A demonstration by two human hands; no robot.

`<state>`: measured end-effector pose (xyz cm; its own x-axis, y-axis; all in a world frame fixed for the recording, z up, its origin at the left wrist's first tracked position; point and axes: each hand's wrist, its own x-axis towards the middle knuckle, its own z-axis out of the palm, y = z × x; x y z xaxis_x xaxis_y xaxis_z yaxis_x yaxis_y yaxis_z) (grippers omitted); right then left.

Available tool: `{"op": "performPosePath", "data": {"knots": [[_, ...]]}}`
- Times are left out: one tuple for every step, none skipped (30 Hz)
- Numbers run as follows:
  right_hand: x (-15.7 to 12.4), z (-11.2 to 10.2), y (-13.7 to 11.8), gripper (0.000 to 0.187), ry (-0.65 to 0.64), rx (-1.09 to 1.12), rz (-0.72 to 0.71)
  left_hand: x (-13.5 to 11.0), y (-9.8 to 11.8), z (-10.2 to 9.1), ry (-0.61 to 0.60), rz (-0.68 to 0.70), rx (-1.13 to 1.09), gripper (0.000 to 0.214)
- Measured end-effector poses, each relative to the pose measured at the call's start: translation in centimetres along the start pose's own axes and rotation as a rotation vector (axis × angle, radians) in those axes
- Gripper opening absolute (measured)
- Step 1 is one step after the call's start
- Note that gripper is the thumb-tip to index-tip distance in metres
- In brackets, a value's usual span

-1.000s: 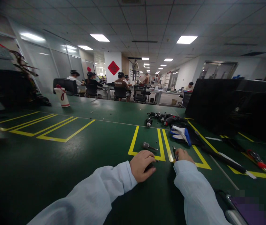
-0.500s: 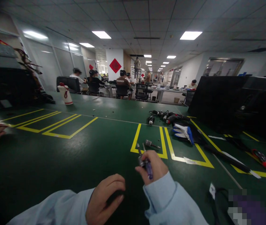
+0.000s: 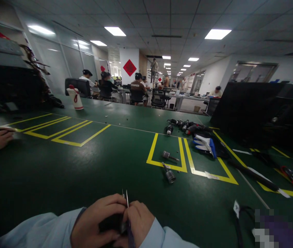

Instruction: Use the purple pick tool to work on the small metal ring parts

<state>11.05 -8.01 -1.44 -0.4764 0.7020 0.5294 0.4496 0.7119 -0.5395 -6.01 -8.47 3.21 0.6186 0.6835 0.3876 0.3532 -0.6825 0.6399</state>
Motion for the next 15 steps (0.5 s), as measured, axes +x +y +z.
{"op": "performPosePath", "data": {"knots": [[-0.1, 0.0, 0.0, 0.038, -0.001, 0.015, 0.002, 0.0, -0.1, 0.1, 0.003, -0.002, 0.002, 0.028], [-0.1, -0.1, 0.1, 0.039, -0.005, 0.029, 0.005, -0.1, -0.1, 0.1, 0.005, -0.002, 0.000, 0.029], [-0.2, -0.1, 0.1, 0.039, -0.011, 0.043, 0.012, -0.2, -0.1, 0.2, 0.004, 0.000, -0.007, 0.030], [-0.3, -0.1, 0.2, 0.038, -0.018, 0.056, 0.024, -0.3, -0.1, 0.3, 0.004, 0.005, -0.017, 0.029], [-0.3, -0.2, 0.2, 0.037, -0.031, 0.070, 0.036, -0.3, -0.1, 0.3, 0.010, 0.011, -0.024, 0.028], [-0.4, -0.3, 0.3, 0.037, -0.050, 0.084, 0.052, -0.4, -0.1, 0.4, 0.026, 0.019, -0.024, 0.028], [-0.4, -0.4, 0.3, 0.037, -0.075, 0.097, 0.072, -0.5, -0.1, 0.4, 0.049, 0.025, -0.017, 0.028], [-0.4, -0.6, 0.2, 0.038, -0.097, 0.106, 0.096, -0.6, 0.0, 0.5, 0.075, 0.030, -0.004, 0.028], [-0.3, -0.7, 0.2, 0.039, -0.108, 0.111, 0.123, -0.7, 0.0, 0.5, 0.104, 0.035, 0.012, 0.028], [-0.2, -0.9, 0.1, 0.041, -0.117, 0.116, 0.149, -0.8, 0.1, 0.5, 0.132, 0.042, 0.032, 0.028], [-0.1, -1.0, -0.1, 0.042, -0.122, 0.122, 0.174, -0.8, 0.2, 0.6, 0.154, 0.052, 0.048, 0.028], [-0.1, -1.1, -0.2, 0.043, -0.119, 0.129, 0.199, -0.9, 0.3, 0.6, 0.169, 0.069, 0.061, 0.028], [0.0, -1.2, -0.3, 0.044, -0.114, 0.138, 0.217, -0.9, 0.3, 0.6, 0.180, 0.090, 0.077, 0.028], [0.1, -1.3, -0.4, 0.044, -0.108, 0.146, 0.231, -0.9, 0.4, 0.6, 0.187, 0.112, 0.097, 0.028], [0.1, -1.3, -0.5, 0.044, -0.101, 0.152, 0.242, -0.9, 0.4, 0.5, 0.192, 0.131, 0.123, 0.026]]}}
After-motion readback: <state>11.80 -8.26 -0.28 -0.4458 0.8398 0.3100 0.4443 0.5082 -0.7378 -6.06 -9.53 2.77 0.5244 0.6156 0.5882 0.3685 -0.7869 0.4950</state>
